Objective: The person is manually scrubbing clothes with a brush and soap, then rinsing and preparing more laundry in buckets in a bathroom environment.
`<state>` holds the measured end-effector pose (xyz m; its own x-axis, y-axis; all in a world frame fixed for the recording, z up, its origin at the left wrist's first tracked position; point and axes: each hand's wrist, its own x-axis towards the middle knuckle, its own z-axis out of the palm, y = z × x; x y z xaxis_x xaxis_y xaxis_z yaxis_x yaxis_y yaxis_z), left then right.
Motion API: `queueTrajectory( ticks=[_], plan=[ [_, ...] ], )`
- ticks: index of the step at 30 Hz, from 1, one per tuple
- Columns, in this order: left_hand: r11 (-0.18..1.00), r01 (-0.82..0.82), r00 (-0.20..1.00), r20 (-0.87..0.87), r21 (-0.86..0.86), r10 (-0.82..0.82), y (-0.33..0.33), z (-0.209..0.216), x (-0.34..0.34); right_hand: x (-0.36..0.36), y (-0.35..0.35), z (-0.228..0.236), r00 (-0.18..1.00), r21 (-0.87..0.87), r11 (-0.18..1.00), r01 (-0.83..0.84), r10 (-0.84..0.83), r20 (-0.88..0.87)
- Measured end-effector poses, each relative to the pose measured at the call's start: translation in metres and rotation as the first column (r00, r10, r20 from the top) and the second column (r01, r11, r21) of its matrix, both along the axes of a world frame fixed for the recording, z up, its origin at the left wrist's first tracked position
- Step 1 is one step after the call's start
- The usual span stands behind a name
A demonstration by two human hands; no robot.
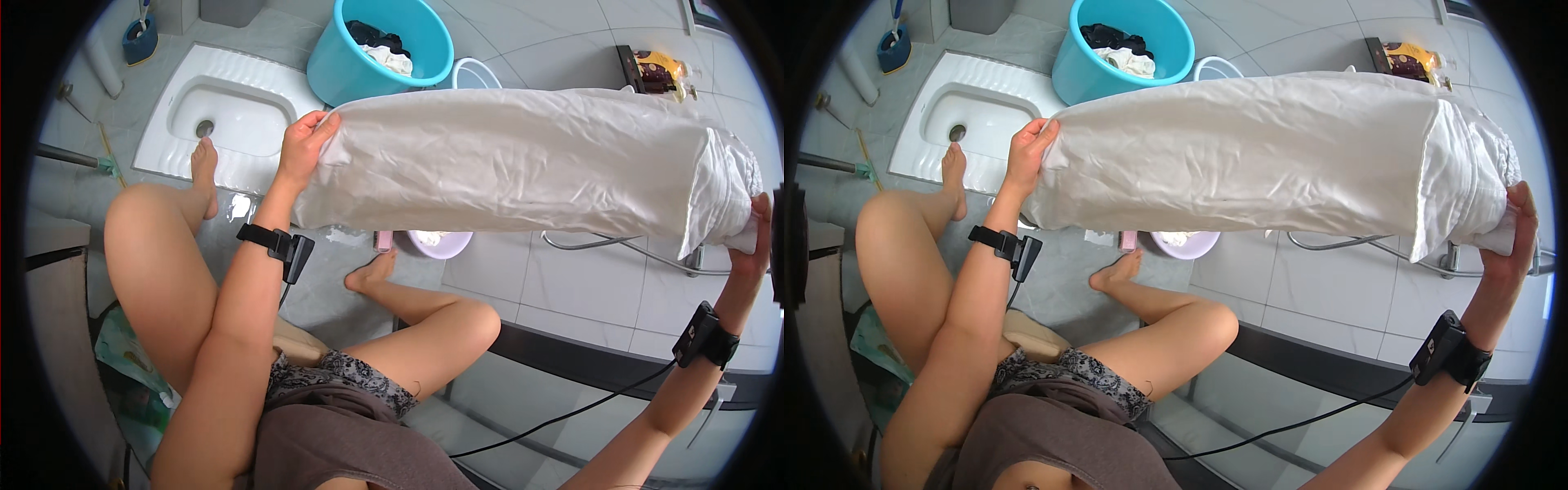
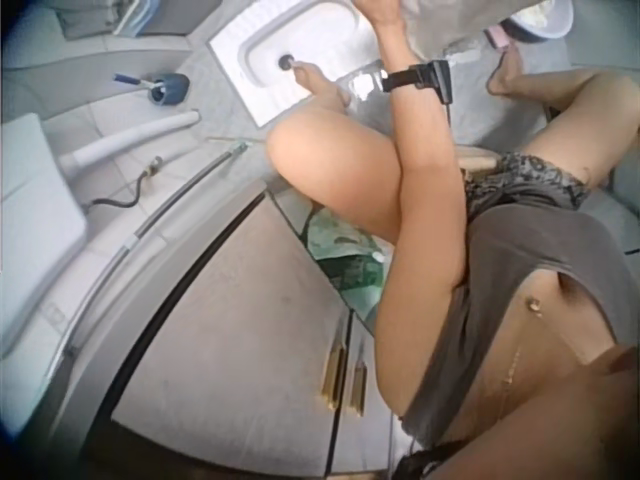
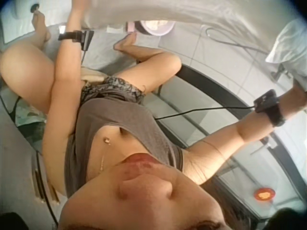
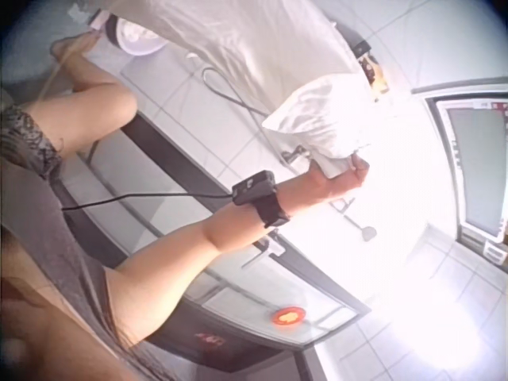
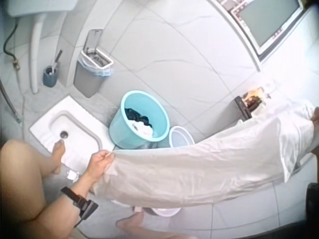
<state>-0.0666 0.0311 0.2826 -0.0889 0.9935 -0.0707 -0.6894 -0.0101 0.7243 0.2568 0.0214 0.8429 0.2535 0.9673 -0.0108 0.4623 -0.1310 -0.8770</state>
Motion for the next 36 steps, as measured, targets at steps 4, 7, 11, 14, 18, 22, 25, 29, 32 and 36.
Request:
queueTrajectory(
  ticks=[4, 7, 11, 14, 18, 22, 25, 29, 32, 36],
  plan=[
    [0.987, -0.079, 0.968, -0.225, 0.136, 0.109, -0.001, 0.008, 0.001, -0.009, -0.002, -0.001, 0.999, -0.029, 0.999, -0.042, 0.043, 0.031],
    [0.826, -0.12, 0.77, -0.473, 0.551, 0.428, -0.008, 0.061, 0.009, -0.022, -0.011, -0.006, 0.995, 0.085, 0.995, 0.045, -0.052, 0.082],
    [0.772, 0.122, 0.594, -0.669, 0.623, 0.447, -0.034, 0.142, 0.037, -0.032, -0.015, -0.036, 0.999, 0.029, 1.0, 0.012, -0.014, 0.047],
    [0.821, 0.333, 0.658, -0.738, 0.463, 0.149, -0.034, 0.135, 0.036, -0.036, -0.014, -0.053, 0.999, 0.008, 1.0, -0.024, 0.024, 0.025],
    [0.659, 0.736, 0.658, -0.397, 0.157, -0.64, -0.033, 0.125, 0.03, -0.054, -0.004, -0.105, 0.992, -0.043, 0.993, -0.114, 0.111, -0.063],
    [0.694, 0.672, 0.733, -0.094, 0.261, -0.674, -0.046, 0.115, 0.034, -0.02, 0.044, -0.169, 0.997, -0.054, 0.996, -0.075, 0.075, -0.004],
    [0.728, 0.659, 0.703, 0.191, 0.188, -0.686, -0.042, 0.11, 0.044, 0.021, 0.068, -0.22, 1.0, -0.107, 0.994, 0.013, -0.013, -0.005],
    [0.739, 0.668, 0.632, 0.458, 0.087, -0.625, -0.032, 0.095, 0.048, 0.036, 0.074, -0.292, 0.993, -0.131, 0.986, 0.105, -0.11, -0.032],
    [0.731, 0.681, 0.587, 0.559, 0.051, -0.586, -0.031, 0.093, 0.051, 0.042, 0.07, -0.329, 0.987, -0.207, 0.971, 0.122, -0.141, -0.082],
    [0.712, 0.702, 0.65, 0.376, 0.037, -0.66, -0.033, 0.105, 0.055, 0.055, 0.067, -0.359, 0.975, -0.276, 0.948, 0.157, -0.194, -0.111]
  ],
)
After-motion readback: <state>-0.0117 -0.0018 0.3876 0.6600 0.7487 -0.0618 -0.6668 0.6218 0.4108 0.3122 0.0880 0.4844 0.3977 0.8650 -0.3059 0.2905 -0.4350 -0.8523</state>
